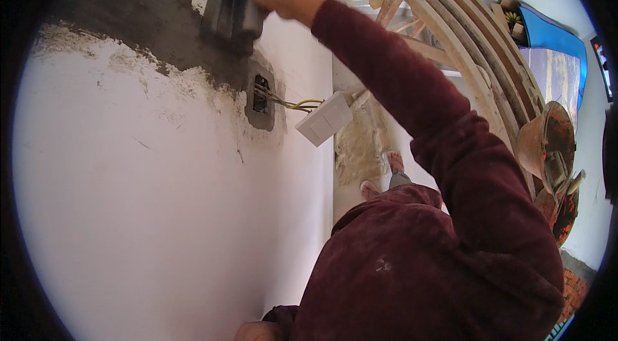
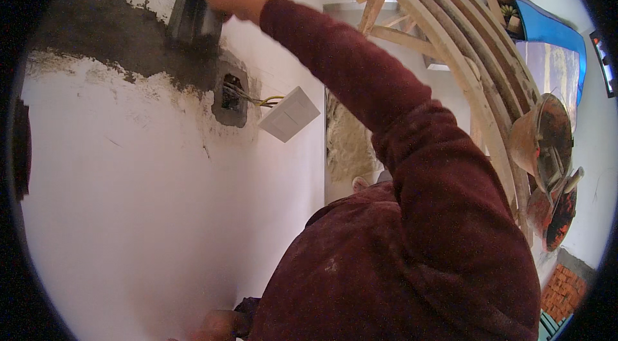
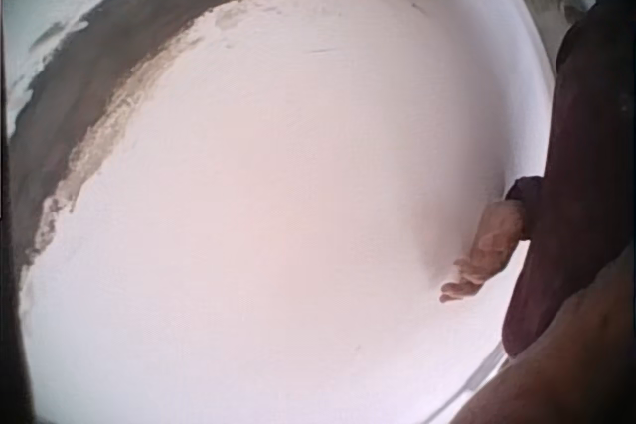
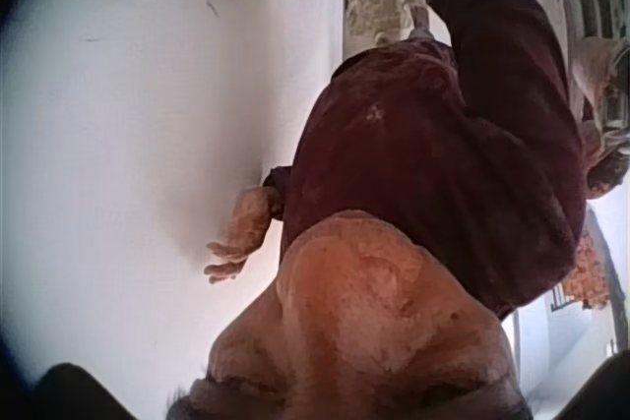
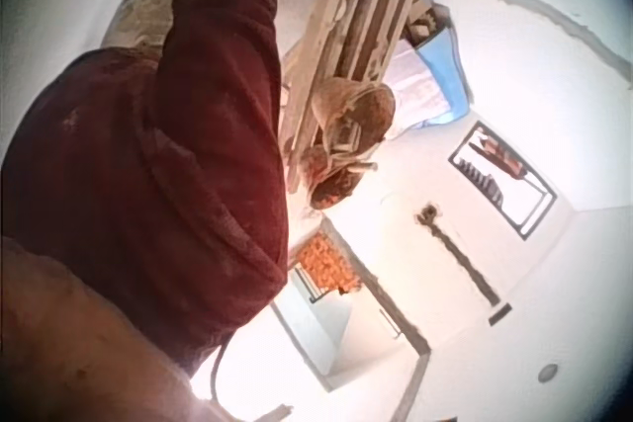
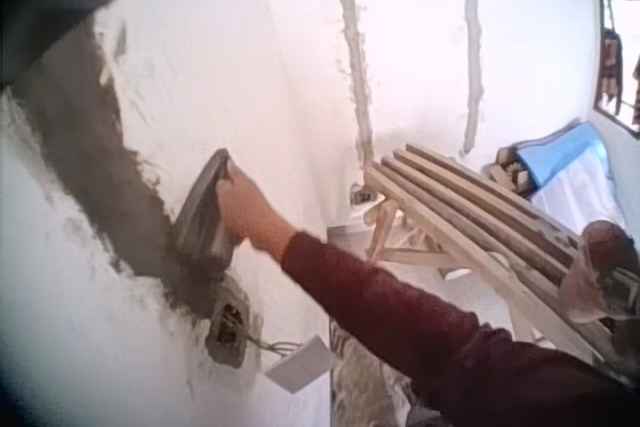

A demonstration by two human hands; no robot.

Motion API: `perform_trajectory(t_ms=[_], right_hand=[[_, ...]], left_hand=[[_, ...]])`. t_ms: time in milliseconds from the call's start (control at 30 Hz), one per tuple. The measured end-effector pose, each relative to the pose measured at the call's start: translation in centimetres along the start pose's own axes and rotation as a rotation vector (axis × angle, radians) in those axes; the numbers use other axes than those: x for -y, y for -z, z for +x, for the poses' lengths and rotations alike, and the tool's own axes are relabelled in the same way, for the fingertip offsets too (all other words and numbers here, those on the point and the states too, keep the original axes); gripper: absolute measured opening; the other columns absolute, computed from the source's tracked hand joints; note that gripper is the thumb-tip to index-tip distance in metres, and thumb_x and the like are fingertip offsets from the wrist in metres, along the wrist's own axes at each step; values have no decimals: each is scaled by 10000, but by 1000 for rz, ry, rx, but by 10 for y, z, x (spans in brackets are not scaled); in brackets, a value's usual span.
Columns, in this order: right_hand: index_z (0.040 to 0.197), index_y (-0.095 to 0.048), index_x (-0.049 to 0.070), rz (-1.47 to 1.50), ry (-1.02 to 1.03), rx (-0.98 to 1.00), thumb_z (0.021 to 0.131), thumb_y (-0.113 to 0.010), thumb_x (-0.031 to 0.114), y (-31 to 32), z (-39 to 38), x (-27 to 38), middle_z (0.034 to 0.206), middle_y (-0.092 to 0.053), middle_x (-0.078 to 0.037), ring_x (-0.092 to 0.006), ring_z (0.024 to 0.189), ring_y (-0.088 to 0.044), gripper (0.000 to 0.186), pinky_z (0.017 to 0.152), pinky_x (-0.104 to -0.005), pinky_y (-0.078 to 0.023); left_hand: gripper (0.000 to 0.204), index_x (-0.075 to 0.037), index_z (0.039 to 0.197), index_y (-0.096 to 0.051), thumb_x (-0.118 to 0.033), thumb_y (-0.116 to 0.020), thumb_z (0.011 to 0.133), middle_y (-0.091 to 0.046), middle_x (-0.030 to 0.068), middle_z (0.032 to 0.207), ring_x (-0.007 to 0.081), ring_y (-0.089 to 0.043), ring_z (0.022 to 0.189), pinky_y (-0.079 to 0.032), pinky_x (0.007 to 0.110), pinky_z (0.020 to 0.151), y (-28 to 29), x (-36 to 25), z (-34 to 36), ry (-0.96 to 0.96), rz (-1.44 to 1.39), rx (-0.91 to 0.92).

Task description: The person applies plaster to a vertical groove in a wall using a float, picking up more material from a bucket on a wooden stand, and finally holds a white electrical component near the groove.

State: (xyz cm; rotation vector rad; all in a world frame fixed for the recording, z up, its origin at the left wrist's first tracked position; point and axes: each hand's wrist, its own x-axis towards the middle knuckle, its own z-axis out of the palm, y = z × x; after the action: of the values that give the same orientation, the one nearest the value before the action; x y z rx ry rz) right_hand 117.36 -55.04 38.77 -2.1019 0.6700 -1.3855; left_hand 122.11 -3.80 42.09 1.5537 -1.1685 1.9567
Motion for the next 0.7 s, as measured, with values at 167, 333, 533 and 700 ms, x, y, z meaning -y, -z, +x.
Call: perform_trajectory(t_ms=[167,333,533,700], right_hand=[[1444,-297,-126,253,-132,25,963,-448,136,-23,-175,135,1426,-384,-381,-457,1337,-411,569,1124,-435,-328],[1490,-265,-108,566,-611,122,988,-466,167,-17,-144,103,1513,-332,-330,-350,1455,-306,607,1197,-363,-213],[1501,-248,-100,485,-462,190,994,-477,160,-9,-170,128,1511,-353,-311,-331,1471,-277,614,1204,-371,-189],[1496,-260,-107,573,-632,142,990,-479,154,-4,-147,131,1469,-419,-280,-323,1410,-367,610,1176,-371,-244]], left_hand=[[403,-80,1264,-575,-332,-372,1024,-526,132,1397,344,-335,1411,-153,607,1171,1,0,-3,0,28,20],[402,-81,1263,-574,-332,-371,1024,-526,132,1398,347,-336,1411,-153,608,1170,-4,4,-1,2,16,29],[401,-81,1262,-574,-333,-371,1025,-526,131,1398,350,-336,1410,-154,609,1170,-5,2,-3,8,22,37],[400,-82,1260,-574,-333,-370,1025,-526,131,1398,353,-336,1409,-154,610,1169,-4,4,-3,12,23,33]])
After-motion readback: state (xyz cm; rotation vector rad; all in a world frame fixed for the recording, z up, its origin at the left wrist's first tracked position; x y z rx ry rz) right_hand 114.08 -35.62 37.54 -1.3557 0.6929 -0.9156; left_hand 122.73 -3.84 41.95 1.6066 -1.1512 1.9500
